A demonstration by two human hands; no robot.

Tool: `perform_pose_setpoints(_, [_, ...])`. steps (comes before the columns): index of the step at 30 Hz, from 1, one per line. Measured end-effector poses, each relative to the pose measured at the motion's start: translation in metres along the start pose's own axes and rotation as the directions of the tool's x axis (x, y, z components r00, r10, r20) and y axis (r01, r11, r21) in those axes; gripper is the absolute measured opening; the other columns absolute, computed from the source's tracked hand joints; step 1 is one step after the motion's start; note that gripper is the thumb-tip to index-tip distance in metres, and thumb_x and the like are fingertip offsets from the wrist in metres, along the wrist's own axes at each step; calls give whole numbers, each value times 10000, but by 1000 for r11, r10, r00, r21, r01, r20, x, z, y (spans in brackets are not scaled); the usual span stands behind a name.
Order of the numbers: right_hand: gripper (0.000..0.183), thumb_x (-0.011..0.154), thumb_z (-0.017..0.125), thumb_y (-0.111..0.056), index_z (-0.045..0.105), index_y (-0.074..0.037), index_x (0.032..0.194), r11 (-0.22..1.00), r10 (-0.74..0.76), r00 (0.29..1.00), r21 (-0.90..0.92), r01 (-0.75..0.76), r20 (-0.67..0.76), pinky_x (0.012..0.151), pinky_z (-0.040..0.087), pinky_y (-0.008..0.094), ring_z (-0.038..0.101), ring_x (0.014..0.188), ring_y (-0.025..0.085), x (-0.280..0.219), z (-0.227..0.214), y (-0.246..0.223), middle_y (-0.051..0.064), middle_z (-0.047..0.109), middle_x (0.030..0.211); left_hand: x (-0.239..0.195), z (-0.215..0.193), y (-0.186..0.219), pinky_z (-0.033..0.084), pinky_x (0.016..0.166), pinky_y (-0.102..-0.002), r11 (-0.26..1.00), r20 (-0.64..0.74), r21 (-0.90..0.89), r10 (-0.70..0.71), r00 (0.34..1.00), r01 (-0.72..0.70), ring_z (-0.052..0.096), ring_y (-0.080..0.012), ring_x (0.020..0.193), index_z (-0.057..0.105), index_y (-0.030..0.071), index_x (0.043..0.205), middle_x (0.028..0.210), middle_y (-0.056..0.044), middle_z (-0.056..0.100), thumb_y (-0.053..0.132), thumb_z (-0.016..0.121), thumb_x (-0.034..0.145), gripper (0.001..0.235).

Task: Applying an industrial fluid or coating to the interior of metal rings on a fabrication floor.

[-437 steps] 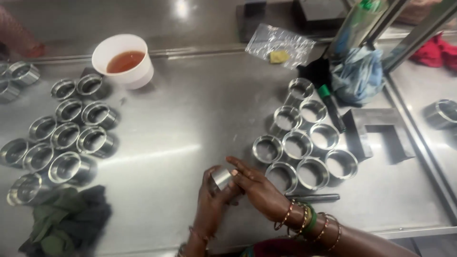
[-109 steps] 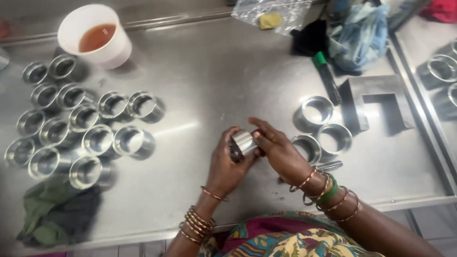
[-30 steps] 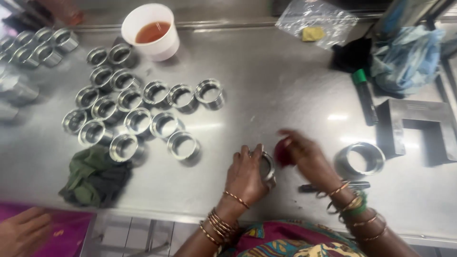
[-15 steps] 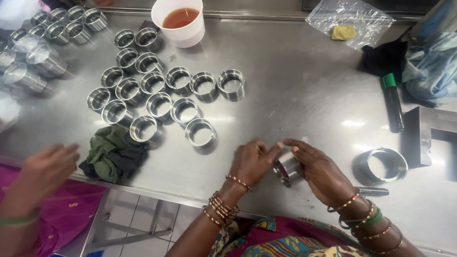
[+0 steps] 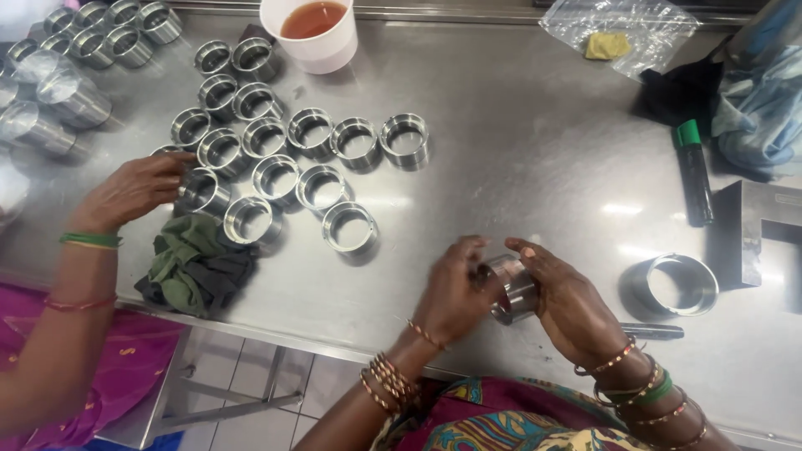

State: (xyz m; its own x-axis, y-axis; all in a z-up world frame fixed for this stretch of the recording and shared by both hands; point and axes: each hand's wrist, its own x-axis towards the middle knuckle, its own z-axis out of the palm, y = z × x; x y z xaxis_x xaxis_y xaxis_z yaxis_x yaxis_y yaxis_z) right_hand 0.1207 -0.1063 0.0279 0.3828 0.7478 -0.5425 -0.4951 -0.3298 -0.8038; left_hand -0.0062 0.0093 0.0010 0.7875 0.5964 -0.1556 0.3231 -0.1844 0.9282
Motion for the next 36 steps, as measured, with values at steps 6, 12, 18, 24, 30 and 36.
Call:
perform_pose_setpoints(6, [505,1035,451,-375,468,-223,1516,870,-46,975,-488,-68,-217,735,613,413,714,959,241,-19,-13,-17,169,740,1053,21,2,-4,626,847,-336,994,106,50,92,990,-98,688,-266,1039,453,23,1422,1243,-178,607,405,782,770,824])
perform_pose_setpoints(12, [376,1125,439,-109,533,49,1453,834,-547,783,-279,477,-298,926,548,349,674,981,233,-37,-152,-12,173,672,1124,73,-71,4,481,1032,-484,644,-41,765,25,999,16,529,-345,1241,427,78,1461,1324,-171,513,394,845,728,901])
perform_pose_setpoints(18, [402,1079,435,-101,532,30,1447,782,-581,789,-405,473,-200,884,558,347,686,926,251,-19,-204,28,200,702,1052,78,-1,18,309,1116,-551,636,157,749,100,982,-185,305,-421,1400,385,75,1479,1519,-251,337,414,822,791,883])
perform_pose_setpoints(24, [417,1021,419,-125,562,-93,1412,798,-365,900,-578,170,-239,874,619,328,718,1004,215,3,-93,-5,167,704,1160,56,48,32,348,1187,-472,737,314,638,14,949,-222,352,-367,1416,288,35,1563,1492,-211,406,407,836,720,1071])
perform_pose_setpoints(30, [434,1020,436,-239,587,-162,1419,812,-279,949,-564,151,-147,838,649,343,764,897,266,-18,-40,-27,197,785,1008,22,13,42,472,1099,-468,715,352,685,-159,923,-138,471,-391,1315,348,139,1567,1482,-224,409,355,874,705,1032])
perform_pose_setpoints(36, [379,1027,414,-160,584,-97,1359,931,-68,982,-365,0,-174,950,578,267,721,1026,158,15,-53,-8,102,753,1111,1,-12,12,517,1067,-398,951,143,306,-6,990,-38,576,-328,1286,453,156,1438,1413,-125,519,308,865,664,890])
